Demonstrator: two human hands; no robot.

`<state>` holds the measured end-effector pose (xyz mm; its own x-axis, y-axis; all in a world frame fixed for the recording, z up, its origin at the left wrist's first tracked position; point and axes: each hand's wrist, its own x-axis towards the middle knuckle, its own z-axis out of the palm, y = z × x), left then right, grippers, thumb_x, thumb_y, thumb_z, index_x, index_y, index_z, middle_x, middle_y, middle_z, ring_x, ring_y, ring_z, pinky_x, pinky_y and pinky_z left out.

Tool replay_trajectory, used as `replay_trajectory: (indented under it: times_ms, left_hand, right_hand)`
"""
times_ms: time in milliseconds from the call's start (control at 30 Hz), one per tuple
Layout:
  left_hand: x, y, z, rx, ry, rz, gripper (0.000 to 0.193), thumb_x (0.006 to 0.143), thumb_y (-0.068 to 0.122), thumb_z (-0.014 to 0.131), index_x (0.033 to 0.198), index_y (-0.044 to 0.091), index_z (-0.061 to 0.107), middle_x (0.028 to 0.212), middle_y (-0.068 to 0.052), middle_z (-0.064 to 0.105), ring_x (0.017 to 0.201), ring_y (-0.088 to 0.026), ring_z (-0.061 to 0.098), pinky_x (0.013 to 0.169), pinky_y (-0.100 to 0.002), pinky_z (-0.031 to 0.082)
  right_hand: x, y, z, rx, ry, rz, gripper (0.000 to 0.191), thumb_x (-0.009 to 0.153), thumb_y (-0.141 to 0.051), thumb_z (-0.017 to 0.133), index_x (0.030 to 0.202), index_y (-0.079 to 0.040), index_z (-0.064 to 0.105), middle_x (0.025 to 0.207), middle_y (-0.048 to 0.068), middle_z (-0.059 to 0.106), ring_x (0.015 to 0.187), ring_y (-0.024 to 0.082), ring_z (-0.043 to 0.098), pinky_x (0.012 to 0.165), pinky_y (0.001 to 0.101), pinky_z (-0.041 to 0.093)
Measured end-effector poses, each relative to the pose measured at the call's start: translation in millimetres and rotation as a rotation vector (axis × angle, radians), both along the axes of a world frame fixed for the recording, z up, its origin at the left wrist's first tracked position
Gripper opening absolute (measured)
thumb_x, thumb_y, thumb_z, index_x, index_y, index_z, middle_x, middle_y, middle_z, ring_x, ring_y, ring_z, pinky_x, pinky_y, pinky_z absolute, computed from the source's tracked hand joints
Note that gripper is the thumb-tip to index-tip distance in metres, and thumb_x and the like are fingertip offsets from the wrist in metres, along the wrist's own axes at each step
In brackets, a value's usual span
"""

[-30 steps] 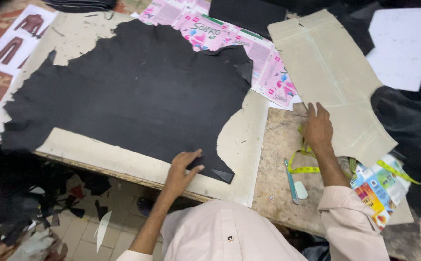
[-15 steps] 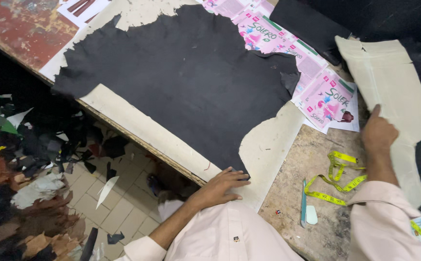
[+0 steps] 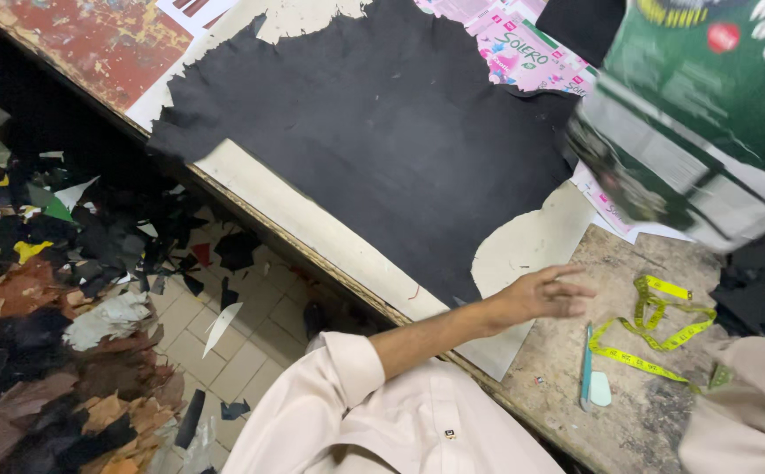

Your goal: The person cuts a piece of black fabric using a rotary cutter, measures it with a tape measure, and aligns a cardboard pattern on the fabric. The person then smooths and positions the pattern on the fabric surface.

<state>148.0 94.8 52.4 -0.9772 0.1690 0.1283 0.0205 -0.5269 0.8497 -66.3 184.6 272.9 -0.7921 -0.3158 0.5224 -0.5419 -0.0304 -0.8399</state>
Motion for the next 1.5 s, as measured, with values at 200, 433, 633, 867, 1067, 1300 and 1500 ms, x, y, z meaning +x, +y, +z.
replay_trajectory:
  times_ms: [200,433,633,867,1067,1300,1500]
  left_hand:
    - [-37.1,-81.5,63.3,0.837,0.275,0.163,0.084,0.095,0.045,0.076,0.154,0.008,0.029,0.146,-0.011,0.055,0.140,-0.028,0.054,0.120,-0.045,0.043]
    - [-27.7,-272.4,93.6,0.354,0.191,0.784,0.029,0.098,0.003,0.072,0.124,-0.002,0.061,0.108,-0.015,0.070,0.089,-0.022,0.074,0.070,-0.038,0.067]
    - [-14.6,-356.7,57.6,0.212,0.060,0.707,0.040,0.093,-0.002,0.074,0.130,-0.003,0.058,0.111,-0.012,0.070,0.094,-0.020,0.073,0.071,-0.033,0.063]
    - [9.4,-434.3,13.3,0.233,-0.034,0.652,0.045,0.090,-0.005,0.073,0.131,-0.001,0.055,0.112,-0.012,0.070,0.093,-0.020,0.074,0.071,-0.033,0.065]
    - [28.9,-492.5,-12.4,0.228,-0.028,0.652,0.053,0.089,-0.007,0.072,0.136,0.003,0.050,0.118,-0.011,0.066,0.102,-0.022,0.072,0.078,-0.037,0.065]
    - [101.5,-582.7,-47.9,0.172,0.001,0.710,0.051,0.096,-0.012,0.071,0.142,0.000,0.053,0.131,-0.015,0.065,0.121,-0.027,0.067,0.106,-0.040,0.059]
    - [134.7,-599.4,-92.2,0.138,-0.138,0.785,0.058,0.090,-0.011,0.072,0.142,0.005,0.050,0.131,-0.010,0.063,0.119,-0.023,0.066,0.101,-0.037,0.059]
  right_hand:
    - [79.0,-49.8,-33.3,-0.562,-0.258,0.143,0.033,0.114,0.005,0.064,0.142,-0.001,0.049,0.128,0.016,0.066,0.107,0.026,0.069,0.094,0.0418,0.064]
    - [135.8,-151.7,-120.7,-0.663,-0.488,0.195,0.047,0.105,0.003,0.066,0.145,-0.005,0.042,0.136,0.015,0.063,0.119,0.028,0.073,0.100,0.0472,0.061]
    - [173.8,-194.6,-199.3,-0.780,-0.642,0.168,0.053,0.102,-0.014,0.071,0.147,-0.004,0.046,0.137,0.016,0.058,0.123,0.029,0.064,0.107,0.0472,0.060]
    - [218.2,-119.7,-277.1,-1.138,-0.619,-0.121,0.070,0.091,-0.037,0.065,0.148,-0.003,0.044,0.145,0.019,0.057,0.131,0.035,0.060,0.106,0.0527,0.057]
    - [216.0,-58.7,-277.7,-0.768,-0.662,-0.278,0.043,0.102,-0.002,0.058,0.145,-0.003,0.053,0.137,0.013,0.066,0.122,0.026,0.070,0.101,0.0395,0.063]
    - [260.6,-97.3,-285.5,-0.290,-0.667,-0.307,0.043,0.096,0.007,0.067,0.136,-0.006,0.055,0.117,0.008,0.070,0.096,0.017,0.071,0.076,0.0329,0.062]
    - [266.0,-131.2,-301.2,-0.102,-0.761,-0.379,0.039,0.094,0.002,0.069,0.130,-0.008,0.058,0.108,0.006,0.072,0.090,0.014,0.071,0.071,0.0289,0.060]
